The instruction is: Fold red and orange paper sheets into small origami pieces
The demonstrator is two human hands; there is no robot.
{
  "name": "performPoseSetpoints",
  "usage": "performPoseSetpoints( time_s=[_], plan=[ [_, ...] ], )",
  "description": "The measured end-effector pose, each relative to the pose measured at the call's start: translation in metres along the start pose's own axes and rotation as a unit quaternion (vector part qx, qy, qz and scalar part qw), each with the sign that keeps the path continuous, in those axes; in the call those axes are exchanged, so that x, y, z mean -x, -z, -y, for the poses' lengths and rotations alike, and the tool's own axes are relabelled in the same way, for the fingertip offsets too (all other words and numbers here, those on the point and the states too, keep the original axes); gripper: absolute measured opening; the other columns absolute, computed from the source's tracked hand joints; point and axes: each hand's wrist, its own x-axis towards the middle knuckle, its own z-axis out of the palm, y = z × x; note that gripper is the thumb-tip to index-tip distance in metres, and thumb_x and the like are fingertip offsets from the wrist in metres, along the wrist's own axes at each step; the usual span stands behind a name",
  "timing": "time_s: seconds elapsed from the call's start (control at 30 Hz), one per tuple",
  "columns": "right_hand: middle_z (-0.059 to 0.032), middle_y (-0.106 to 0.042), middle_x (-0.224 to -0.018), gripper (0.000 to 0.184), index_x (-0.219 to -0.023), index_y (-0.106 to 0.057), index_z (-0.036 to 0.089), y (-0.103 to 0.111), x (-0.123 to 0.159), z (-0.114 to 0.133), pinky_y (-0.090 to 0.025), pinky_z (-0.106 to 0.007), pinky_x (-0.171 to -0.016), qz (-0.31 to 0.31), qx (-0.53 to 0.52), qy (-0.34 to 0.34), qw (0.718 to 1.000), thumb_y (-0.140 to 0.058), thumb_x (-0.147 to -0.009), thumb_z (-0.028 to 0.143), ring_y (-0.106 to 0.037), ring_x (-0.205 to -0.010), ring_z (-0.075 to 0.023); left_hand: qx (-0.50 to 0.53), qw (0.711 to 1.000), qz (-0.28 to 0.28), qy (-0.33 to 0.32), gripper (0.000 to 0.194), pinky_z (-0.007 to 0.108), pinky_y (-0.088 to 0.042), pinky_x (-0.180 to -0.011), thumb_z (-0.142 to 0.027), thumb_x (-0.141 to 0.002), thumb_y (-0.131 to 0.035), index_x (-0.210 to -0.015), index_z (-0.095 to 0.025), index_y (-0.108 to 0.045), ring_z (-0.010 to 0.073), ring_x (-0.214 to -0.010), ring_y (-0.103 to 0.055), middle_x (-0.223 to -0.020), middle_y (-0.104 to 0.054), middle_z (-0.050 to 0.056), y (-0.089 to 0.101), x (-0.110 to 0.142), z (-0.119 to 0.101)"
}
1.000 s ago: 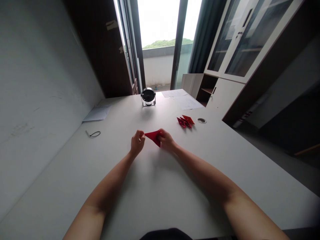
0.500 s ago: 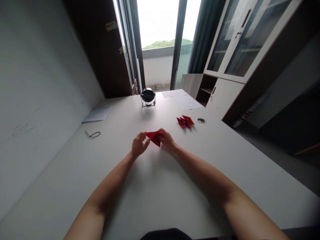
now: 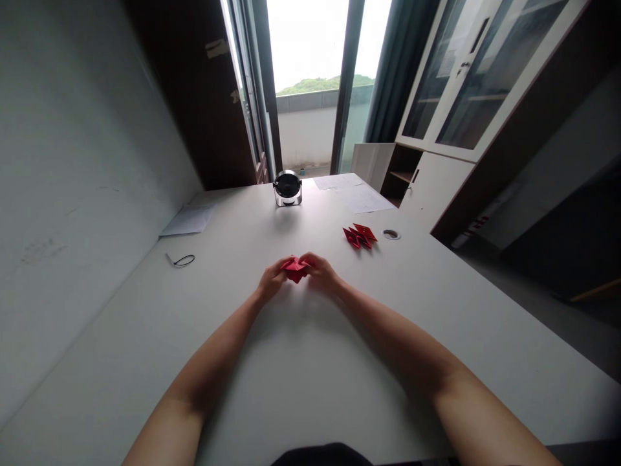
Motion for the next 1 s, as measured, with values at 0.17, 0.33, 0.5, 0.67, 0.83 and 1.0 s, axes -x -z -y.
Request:
performPoseSetpoints(
  time_s=[0.17, 0.33, 0.5, 0.67, 0.83, 1.0],
  plan=[
    [-0.0033, -0.067, -0.078, 0.027, -0.097, -0.068, 0.018, 0.006, 0.001, 0.015, -0.049, -0.031, -0.069, 0.026, -0.041, -0.015, 0.999, -0.060, -0.084, 0.040, -0.060, -0.071, -0.0172, 0.094, 0.994, 0.029, 0.039, 0.053, 0.028, -0.054, -0.070, -0.023, -0.076, -0.054, -0.126, -0.021, -0.067, 0.0261, -0.108, -0.063, -0.134, -0.063, 0.010, 0.004, 0.000, -0.003],
    [-0.0047, -0.067, -0.076, 0.035, -0.087, -0.067, 0.017, 0.005, 0.002, 0.019, -0.049, -0.030, -0.068, -0.006, -0.025, -0.021, 0.999, -0.059, -0.088, 0.051, -0.060, -0.069, -0.0168, 0.130, 0.989, 0.053, 0.049, 0.052, 0.033, -0.056, -0.076, -0.029, -0.078, -0.056, -0.128, -0.020, -0.066, 0.0293, -0.113, -0.061, -0.131, -0.065, 0.011, 0.009, 0.000, -0.007],
    [-0.0003, -0.066, -0.070, 0.037, -0.103, -0.063, 0.019, 0.004, 0.000, 0.010, -0.048, -0.028, -0.063, -0.025, -0.011, -0.028, 0.999, -0.065, -0.083, 0.050, -0.059, -0.063, -0.0152, 0.125, 0.990, 0.048, 0.039, 0.049, 0.031, -0.056, -0.075, -0.038, -0.082, -0.063, -0.128, -0.019, -0.066, 0.0283, -0.109, -0.064, -0.127, -0.067, 0.013, 0.006, 0.000, -0.003],
    [-0.0015, -0.066, -0.069, 0.033, -0.089, -0.066, 0.018, 0.005, 0.000, 0.011, -0.045, -0.027, -0.061, -0.005, 0.044, -0.048, 0.998, -0.062, -0.084, 0.050, -0.058, -0.064, -0.0156, 0.118, 0.991, 0.057, 0.015, 0.045, 0.030, -0.056, -0.073, -0.035, -0.081, -0.069, -0.123, -0.017, -0.069, 0.0255, -0.100, -0.067, -0.120, -0.071, 0.012, 0.004, -0.003, 0.006],
    [0.0008, -0.062, -0.065, 0.032, -0.088, -0.066, 0.018, 0.004, 0.001, 0.010, -0.043, -0.026, -0.060, 0.001, 0.063, -0.048, 0.997, -0.060, -0.084, 0.050, -0.052, -0.061, -0.0140, 0.131, 0.990, 0.051, 0.005, 0.058, 0.032, -0.057, -0.074, -0.037, -0.084, -0.068, -0.137, -0.018, -0.058, 0.0233, -0.093, -0.070, -0.119, -0.071, 0.013, 0.001, -0.006, 0.013],
    [0.0008, -0.062, -0.067, 0.031, -0.085, -0.067, 0.018, 0.004, 0.000, 0.005, -0.039, -0.025, -0.059, 0.017, 0.112, -0.037, 0.993, -0.060, -0.084, 0.048, -0.050, -0.062, -0.0135, 0.079, 0.996, 0.028, 0.005, 0.049, 0.033, -0.056, -0.077, -0.046, -0.086, -0.065, -0.124, -0.014, -0.066, 0.0204, -0.084, -0.070, -0.097, -0.075, 0.010, 0.000, -0.007, 0.019]
  ],
)
